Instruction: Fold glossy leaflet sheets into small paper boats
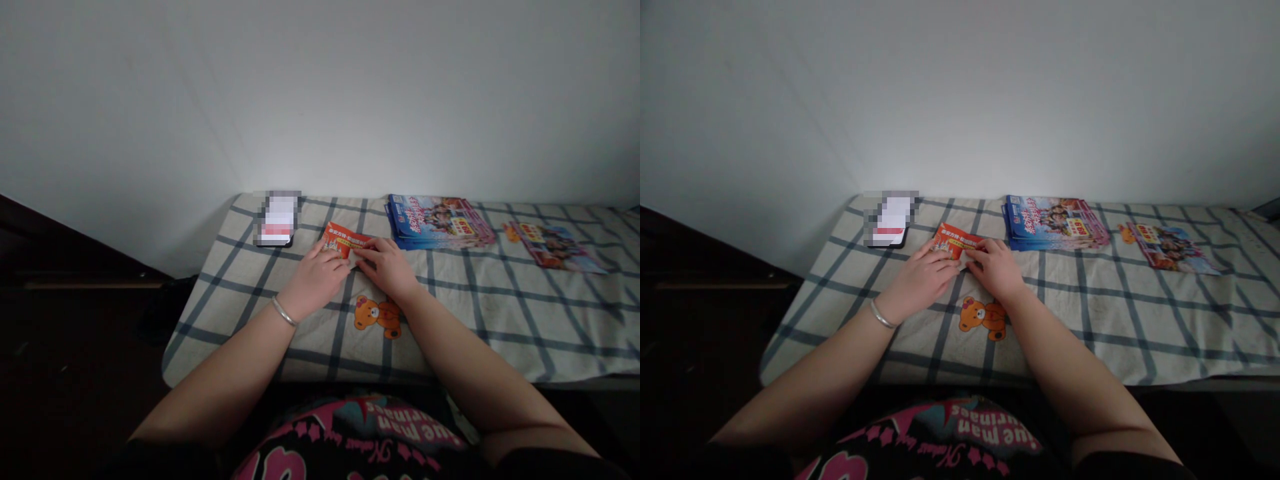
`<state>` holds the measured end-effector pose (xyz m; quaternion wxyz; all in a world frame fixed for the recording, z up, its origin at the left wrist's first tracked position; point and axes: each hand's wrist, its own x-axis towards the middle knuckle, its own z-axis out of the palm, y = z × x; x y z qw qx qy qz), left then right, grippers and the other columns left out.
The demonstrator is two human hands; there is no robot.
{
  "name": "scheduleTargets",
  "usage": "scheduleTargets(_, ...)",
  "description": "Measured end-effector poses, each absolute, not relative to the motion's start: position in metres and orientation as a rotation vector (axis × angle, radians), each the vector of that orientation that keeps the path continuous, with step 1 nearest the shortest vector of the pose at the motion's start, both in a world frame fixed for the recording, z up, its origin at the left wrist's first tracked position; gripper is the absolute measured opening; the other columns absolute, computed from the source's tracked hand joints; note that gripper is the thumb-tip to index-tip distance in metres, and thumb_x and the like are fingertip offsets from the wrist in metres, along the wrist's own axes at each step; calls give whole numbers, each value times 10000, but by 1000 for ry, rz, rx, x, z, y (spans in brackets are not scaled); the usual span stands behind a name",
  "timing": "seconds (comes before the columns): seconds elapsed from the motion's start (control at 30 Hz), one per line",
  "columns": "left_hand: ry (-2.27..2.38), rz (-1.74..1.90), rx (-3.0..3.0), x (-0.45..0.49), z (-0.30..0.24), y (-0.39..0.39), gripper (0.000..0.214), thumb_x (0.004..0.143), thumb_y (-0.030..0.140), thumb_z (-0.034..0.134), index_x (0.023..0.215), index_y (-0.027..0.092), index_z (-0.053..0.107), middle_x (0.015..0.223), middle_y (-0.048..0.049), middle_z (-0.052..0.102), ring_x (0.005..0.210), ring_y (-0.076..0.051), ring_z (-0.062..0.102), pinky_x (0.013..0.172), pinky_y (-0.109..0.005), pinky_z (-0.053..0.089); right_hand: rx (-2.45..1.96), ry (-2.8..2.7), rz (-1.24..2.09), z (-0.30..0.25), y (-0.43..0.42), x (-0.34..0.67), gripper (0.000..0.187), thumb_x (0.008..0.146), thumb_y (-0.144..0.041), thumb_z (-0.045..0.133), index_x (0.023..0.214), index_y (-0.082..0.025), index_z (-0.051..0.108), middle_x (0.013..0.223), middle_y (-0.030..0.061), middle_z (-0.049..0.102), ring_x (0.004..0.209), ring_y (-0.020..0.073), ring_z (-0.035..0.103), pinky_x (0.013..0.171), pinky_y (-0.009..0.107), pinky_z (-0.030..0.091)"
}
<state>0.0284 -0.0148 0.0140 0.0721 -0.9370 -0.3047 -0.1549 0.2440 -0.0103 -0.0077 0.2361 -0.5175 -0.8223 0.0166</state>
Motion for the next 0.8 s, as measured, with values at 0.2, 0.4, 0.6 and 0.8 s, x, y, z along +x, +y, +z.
scheduleTargets(0.2,-930,-445,-2849,28,14,-16,252,923,190,529,1135,155,660,1179,-52,701,1165,-201,593,1186,-481,251,-1470,-2278,17,-6,-12,243,286,918,-332,579,1153,-262,727,1129,90,647,1026,252,556,915,414,482)
scheduleTargets(0.4,-939,-427,-2849,27,20,-18,225,910,183,537,1075,179,689,1168,-32,709,1145,-203,596,1191,-485,222,-1502,-2283,-16,-3,-14,241,289,925,-338,564,1148,-262,731,1134,89,650,1021,256,557,893,409,485)
scheduleTargets(0.6,-968,-377,-2852,24,26,-19,207,885,161,553,1012,192,714,1144,-38,711,1126,-203,599,1146,-456,299,-1510,-2282,-19,-2,-14,240,293,927,-351,560,1153,-270,729,1132,87,649,1011,254,560,888,410,485)
scheduleTargets(0.8,-1023,-434,-2841,24,23,-18,200,879,148,542,982,175,712,1065,-47,727,1017,-194,642,1074,-416,381,-1522,-2264,-8,-2,-15,239,284,926,-348,558,1134,-280,738,1124,90,649,1007,262,559,869,416,491)
